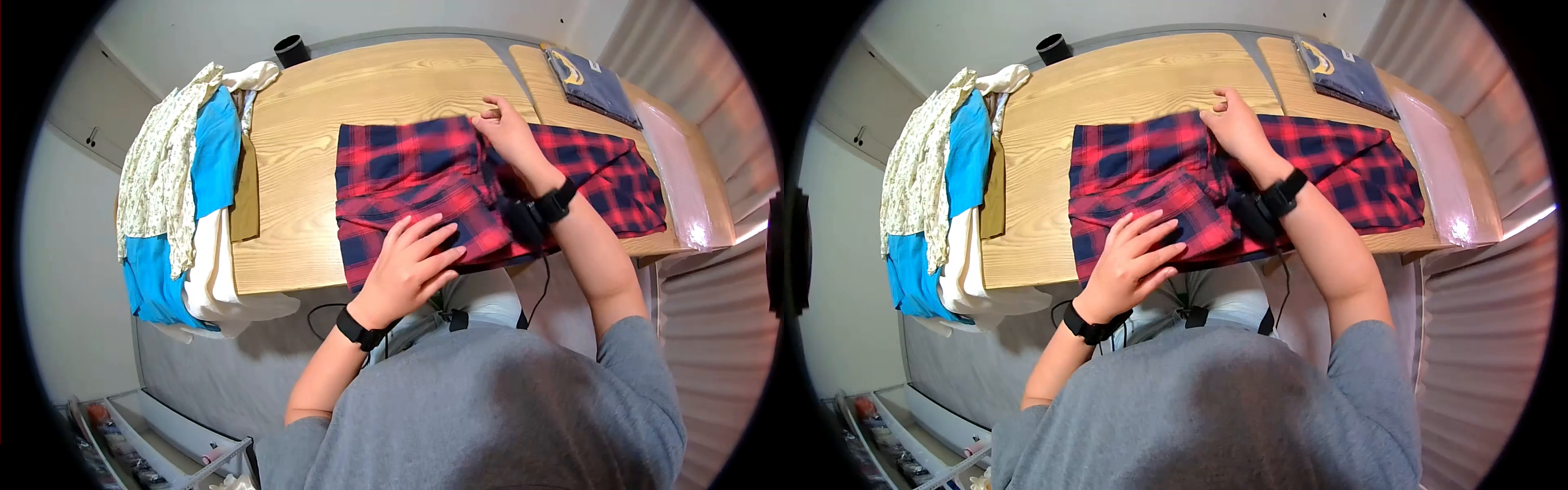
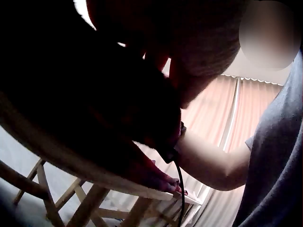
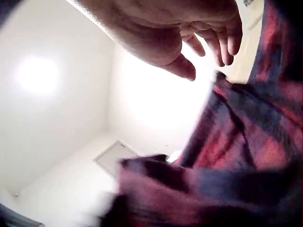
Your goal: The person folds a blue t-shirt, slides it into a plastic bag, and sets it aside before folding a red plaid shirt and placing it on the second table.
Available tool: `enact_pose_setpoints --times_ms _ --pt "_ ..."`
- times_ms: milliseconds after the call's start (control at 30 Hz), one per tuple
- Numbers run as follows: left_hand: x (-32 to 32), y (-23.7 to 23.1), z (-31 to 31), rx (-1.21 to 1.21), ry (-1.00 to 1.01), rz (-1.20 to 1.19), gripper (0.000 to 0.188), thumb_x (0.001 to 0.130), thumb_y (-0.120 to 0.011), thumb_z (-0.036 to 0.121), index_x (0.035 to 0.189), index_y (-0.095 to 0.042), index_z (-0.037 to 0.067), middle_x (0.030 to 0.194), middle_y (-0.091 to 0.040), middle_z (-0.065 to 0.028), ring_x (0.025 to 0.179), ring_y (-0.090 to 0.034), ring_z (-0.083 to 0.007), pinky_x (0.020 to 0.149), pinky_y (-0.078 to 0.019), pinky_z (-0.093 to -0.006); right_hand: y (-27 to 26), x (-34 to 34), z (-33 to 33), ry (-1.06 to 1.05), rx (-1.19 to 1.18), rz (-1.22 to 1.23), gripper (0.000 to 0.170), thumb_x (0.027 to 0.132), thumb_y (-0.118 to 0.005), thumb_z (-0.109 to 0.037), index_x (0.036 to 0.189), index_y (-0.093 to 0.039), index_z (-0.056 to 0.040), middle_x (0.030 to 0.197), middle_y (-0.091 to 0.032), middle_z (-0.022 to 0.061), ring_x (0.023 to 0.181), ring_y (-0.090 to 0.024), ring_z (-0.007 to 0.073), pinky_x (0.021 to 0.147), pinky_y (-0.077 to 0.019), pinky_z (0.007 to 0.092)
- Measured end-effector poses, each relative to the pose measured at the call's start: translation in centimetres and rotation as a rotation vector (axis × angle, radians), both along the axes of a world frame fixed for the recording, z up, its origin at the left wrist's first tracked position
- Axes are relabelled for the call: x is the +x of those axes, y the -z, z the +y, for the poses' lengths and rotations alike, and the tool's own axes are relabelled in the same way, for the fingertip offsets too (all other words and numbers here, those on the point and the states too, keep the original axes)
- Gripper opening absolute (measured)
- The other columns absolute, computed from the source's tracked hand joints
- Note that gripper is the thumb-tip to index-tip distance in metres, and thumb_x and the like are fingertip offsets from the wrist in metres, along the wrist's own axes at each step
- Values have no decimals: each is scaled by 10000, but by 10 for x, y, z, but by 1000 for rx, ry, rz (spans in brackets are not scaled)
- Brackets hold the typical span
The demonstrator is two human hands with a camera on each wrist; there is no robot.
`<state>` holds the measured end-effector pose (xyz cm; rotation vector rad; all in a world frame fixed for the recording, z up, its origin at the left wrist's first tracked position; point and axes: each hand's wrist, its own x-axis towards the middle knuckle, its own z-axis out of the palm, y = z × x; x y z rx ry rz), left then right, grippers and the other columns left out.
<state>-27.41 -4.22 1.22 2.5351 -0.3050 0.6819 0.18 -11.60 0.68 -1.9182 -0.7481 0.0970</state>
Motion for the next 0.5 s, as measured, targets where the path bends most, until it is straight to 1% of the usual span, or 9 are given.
enact_pose_setpoints --times_ms 33,67,100,133,167,300,367,433,500 --pt "1 -3 1 -4 -4 38 297 774 -654 148 1068 -629 109 1208 -560 -82 1187 -467 -286 993 -316 -465 3 0 -6 3 -5 1 409 826 -631 -185 1160 -507 15 940 -629 138 844 -611 205 741 -483 306" --pt "-2 -3 7 -7 -12 38 321 785 -654 192 1091 -617 102 1236 -539 -86 1204 -450 -291 1011 -291 -475 -5 -12 -15 -107 -87 -10 369 824 -638 -226 1089 -548 14 881 -632 126 802 -610 195 716 -483 301" --pt "-7 -5 12 -33 -54 18 304 782 -645 144 1077 -621 77 1211 -554 -101 1193 -460 -294 1008 -303 -464 -13 -26 -25 -221 -170 -19 347 822 -646 -267 1019 -589 12 821 -635 115 760 -608 186 691 -482 295" --pt "-11 -4 19 -70 -119 -29 286 787 -631 114 1068 -621 62 1185 -569 -110 1176 -476 -295 998 -322 -448 -19 -46 -29 -276 -142 136 332 813 -655 -309 889 -621 12 750 -622 96 699 -587 172 650 -475 289" --pt "-15 -3 26 -106 -185 -74 269 793 -617 83 1060 -622 47 1158 -583 -120 1159 -491 -296 988 -341 -433 -17 -53 -31 -335 -248 220 360 804 -663 -337 885 -616 10 743 -614 92 681 -573 158 634 -467 285" --pt "-30 12 49 -321 -494 -217 215 832 -552 32 1037 -611 7 1058 -612 -137 1053 -547 -298 907 -412 -369 -18 -73 -27 -436 -411 157 397 773 -684 -362 884 -615 13 725 -604 105 673 -572 173 625 -462 303" --pt "-36 19 55 -456 -607 -201 222 863 -531 70 1065 -594 1 1071 -606 -141 1041 -548 -288 907 -407 -354 -24 -80 -23 -517 -485 44 309 776 -700 -265 877 -589 4 664 -528 29 611 -470 99 556 -399 267" --pt "-40 24 61 -558 -637 -172 236 874 -523 86 1085 -582 -2 1081 -601 -141 1038 -546 -283 906 -407 -347 -40 -92 -23 -537 -461 104 284 783 -688 -238 878 -556 -5 667 -492 33 625 -460 106 566 -392 272" --pt "-41 25 64 -662 -653 -144 251 885 -514 102 1105 -570 -5 1092 -597 -141 1036 -545 -277 904 -406 -341 -45 -94 -26 -590 -128 -10 293 812 -654 -254 918 -535 -9 717 -516 89 680 -494 165 649 -426 303"
